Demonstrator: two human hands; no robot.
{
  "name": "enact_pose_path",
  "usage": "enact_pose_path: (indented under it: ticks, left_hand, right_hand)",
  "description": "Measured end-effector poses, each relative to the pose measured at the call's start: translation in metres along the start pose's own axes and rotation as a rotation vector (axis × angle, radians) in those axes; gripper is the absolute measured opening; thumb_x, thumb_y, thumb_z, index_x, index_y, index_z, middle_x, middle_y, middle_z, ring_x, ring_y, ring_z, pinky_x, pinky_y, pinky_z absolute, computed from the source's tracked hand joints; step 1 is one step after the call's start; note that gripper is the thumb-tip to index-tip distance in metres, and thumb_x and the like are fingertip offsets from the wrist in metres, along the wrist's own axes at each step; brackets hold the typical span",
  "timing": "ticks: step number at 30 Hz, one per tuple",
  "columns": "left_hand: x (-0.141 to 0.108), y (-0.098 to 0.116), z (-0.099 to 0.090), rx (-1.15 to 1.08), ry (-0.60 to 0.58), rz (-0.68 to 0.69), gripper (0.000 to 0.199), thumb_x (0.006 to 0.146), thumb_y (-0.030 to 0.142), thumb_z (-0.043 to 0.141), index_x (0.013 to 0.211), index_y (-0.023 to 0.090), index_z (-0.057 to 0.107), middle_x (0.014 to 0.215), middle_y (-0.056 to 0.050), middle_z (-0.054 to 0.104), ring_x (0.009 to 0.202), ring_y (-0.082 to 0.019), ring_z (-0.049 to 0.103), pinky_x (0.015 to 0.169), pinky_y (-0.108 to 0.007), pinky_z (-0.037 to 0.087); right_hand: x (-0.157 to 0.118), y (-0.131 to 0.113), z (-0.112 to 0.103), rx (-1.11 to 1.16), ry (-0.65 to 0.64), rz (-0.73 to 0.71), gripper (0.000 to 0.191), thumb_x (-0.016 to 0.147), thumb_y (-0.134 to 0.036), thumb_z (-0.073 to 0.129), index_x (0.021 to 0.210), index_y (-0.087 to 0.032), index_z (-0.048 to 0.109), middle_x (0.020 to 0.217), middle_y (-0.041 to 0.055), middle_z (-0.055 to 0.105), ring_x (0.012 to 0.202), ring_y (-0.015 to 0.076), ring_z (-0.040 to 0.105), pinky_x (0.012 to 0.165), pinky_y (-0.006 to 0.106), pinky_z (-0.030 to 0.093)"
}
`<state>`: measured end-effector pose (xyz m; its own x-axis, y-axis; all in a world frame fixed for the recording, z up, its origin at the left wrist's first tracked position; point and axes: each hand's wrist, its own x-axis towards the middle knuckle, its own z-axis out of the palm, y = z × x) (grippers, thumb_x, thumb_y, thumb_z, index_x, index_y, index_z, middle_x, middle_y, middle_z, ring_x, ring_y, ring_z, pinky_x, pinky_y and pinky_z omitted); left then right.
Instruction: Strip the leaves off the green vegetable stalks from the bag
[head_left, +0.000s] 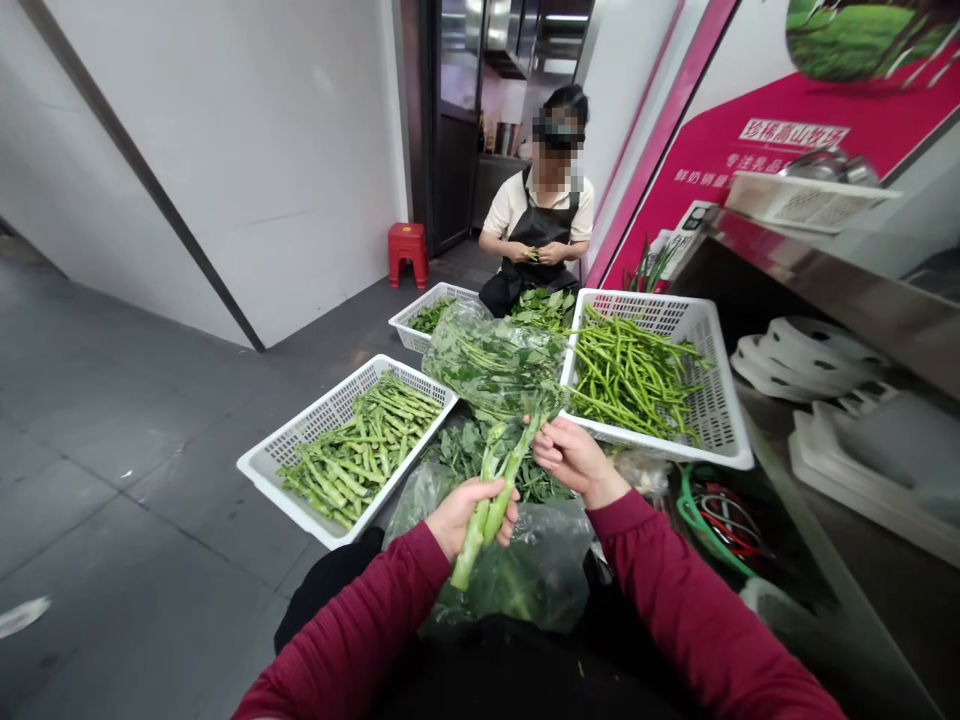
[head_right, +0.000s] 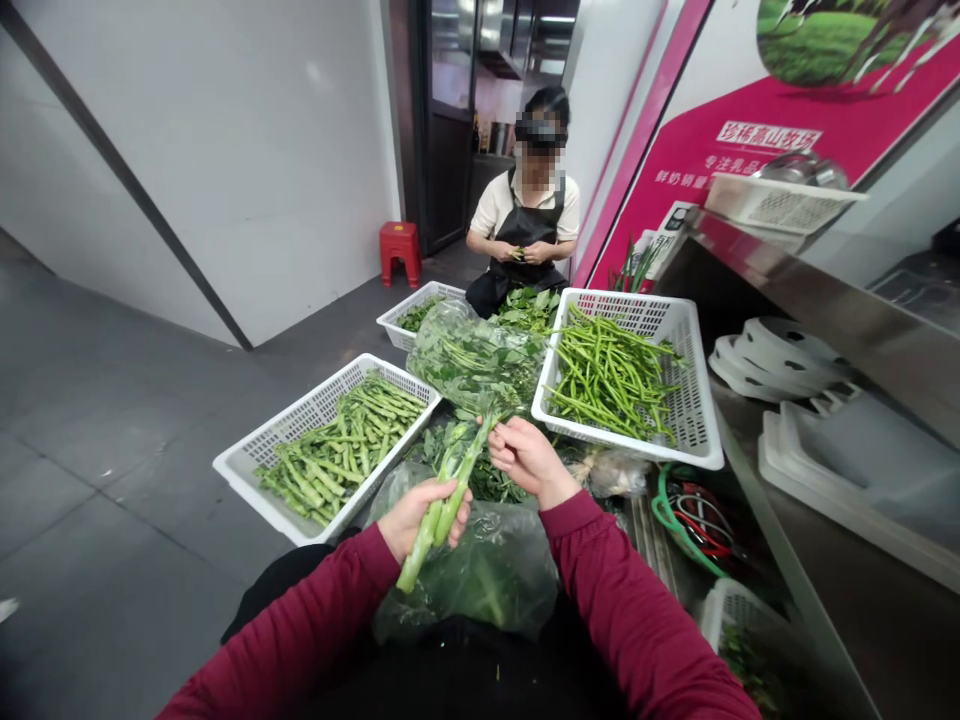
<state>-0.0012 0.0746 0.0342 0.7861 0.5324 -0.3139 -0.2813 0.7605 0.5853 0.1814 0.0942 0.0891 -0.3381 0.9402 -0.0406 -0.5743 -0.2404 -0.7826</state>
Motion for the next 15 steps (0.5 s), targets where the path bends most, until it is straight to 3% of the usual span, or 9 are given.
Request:
enact_pose_path:
  ticks: [5,8,11,15]
  left_hand:
    - [-0.002,-0.001,-0.002,0.031,-0.053,-0.013,0.028,0.075,0.034,0.052,0.077,0.007,0.058,0.057,-0.006,0.06,0.042,-0.015,0.056,0.039,-0.025,0.044]
    - [-0.003,0.0,-0.002,0.019,-0.09,-0.031,0.027,0.076,0.035,0.05,0.077,0.008,0.057,0.055,-0.005,0.059,0.041,-0.014,0.055,0.037,-0.024,0.043]
    - [-0.003,0.0,-0.001,0.013,-0.096,-0.074,0.027,0.075,0.036,0.05,0.076,0.009,0.056,0.053,-0.004,0.058,0.04,-0.015,0.054,0.037,-0.025,0.042]
    - [-0.001,0.0,0.002,0.095,0.042,0.003,0.027,0.074,0.034,0.053,0.073,0.008,0.056,0.056,-0.005,0.059,0.041,-0.014,0.054,0.037,-0.025,0.043]
  right_hand:
    - [-0.006,0.009,-0.001,-0.015,0.046,0.013,0.021,0.073,-0.025,0.062,0.063,-0.015,0.047,0.057,-0.0041,0.043,0.041,0.0027,0.029,0.038,0.017,0.021]
    - [-0.011,0.008,-0.001,-0.171,0.016,0.02,0.013,0.075,-0.027,0.058,0.082,-0.018,0.053,0.058,-0.0044,0.045,0.039,0.0044,0.03,0.038,0.018,0.024]
    - [-0.013,0.005,0.0,-0.543,0.03,-0.002,0.023,0.078,-0.026,0.049,0.1,-0.018,0.054,0.055,-0.0039,0.048,0.037,0.0064,0.031,0.038,0.02,0.026]
    - [-0.017,0.019,-0.002,-1.289,0.257,-0.289,0.025,0.071,-0.009,0.042,0.086,-0.017,0.061,0.064,0.0023,0.056,0.056,0.0129,0.05,0.055,0.025,0.039]
